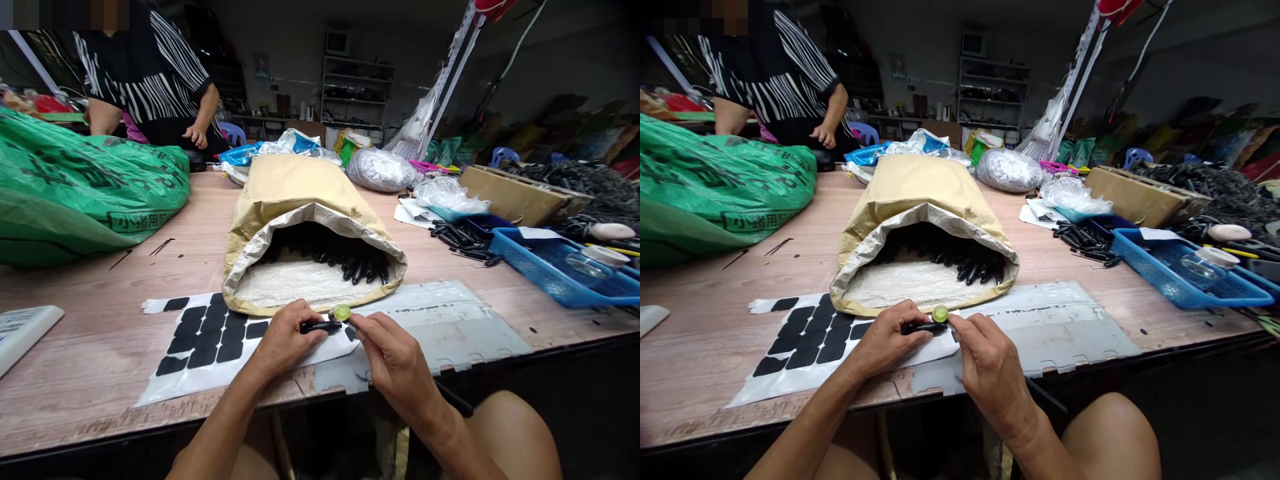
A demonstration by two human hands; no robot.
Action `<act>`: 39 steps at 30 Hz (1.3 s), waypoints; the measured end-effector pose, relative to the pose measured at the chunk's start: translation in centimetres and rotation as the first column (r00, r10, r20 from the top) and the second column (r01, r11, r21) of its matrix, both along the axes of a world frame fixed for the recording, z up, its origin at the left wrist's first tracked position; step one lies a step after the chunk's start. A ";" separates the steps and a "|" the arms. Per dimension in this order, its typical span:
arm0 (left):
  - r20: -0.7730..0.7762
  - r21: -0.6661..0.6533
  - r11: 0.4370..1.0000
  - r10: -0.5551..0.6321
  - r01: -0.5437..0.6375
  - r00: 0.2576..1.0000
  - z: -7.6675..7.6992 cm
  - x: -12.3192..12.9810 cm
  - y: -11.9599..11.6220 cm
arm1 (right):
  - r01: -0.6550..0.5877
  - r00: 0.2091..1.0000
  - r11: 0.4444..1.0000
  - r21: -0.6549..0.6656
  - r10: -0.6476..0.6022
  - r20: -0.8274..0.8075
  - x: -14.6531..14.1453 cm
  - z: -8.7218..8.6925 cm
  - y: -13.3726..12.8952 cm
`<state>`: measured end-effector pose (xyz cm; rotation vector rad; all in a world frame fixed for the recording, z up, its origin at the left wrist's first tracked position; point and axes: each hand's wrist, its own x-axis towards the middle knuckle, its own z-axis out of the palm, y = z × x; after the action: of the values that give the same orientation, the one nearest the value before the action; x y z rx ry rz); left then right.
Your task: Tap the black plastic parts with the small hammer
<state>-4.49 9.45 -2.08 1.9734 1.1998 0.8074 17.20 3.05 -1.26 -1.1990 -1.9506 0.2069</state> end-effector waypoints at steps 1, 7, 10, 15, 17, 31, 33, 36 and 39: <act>-0.004 0.003 1.000 -0.001 0.001 1.000 -0.1 0.0 0.0 | -0.005 1.000 1.000 -0.017 0.005 0.016 0.1 -0.1 0.0; -0.020 0.005 1.000 0.005 -0.005 1.000 0.0 -0.1 -0.2 | 0.089 0.996 0.996 0.026 -0.089 -0.005 1.9 -0.2 0.8; -0.013 -0.025 1.000 0.005 -0.006 1.000 0.1 -0.1 -0.2 | 0.197 0.977 0.979 0.049 -0.201 0.076 3.3 -0.4 1.9; 0.030 -0.077 0.997 0.008 -0.006 1.000 -0.1 -0.3 0.0 | 0.319 0.908 0.945 0.067 -0.325 0.264 4.7 -1.7 3.1; 0.044 -0.096 0.995 0.009 -0.005 0.999 -0.2 -0.4 0.0 | 0.328 0.900 0.942 0.072 -0.335 0.279 4.8 -2.1 3.1; 0.094 -0.151 0.988 0.043 -0.028 0.995 -0.2 -0.4 -0.2 | 0.340 0.886 0.938 0.074 -0.346 0.309 4.7 -2.4 2.9; 0.096 -0.161 0.986 0.048 -0.032 0.994 -0.1 -0.4 -0.2 | 0.341 0.886 0.938 0.070 -0.345 0.308 4.7 -2.4 2.9; 0.098 -0.161 0.986 0.047 -0.031 0.994 -0.1 -0.4 -0.3 | 0.344 0.885 0.936 0.067 -0.348 0.309 4.7 -2.4 2.8; 0.085 -0.151 0.988 0.038 -0.024 0.996 -0.3 -0.5 -0.2 | 0.348 0.882 0.935 0.069 -0.351 0.314 4.7 -2.4 2.8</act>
<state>-4.95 9.28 -2.41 1.7837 1.2066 0.7873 21.87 5.82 -3.65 -1.6351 -1.9556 -0.2015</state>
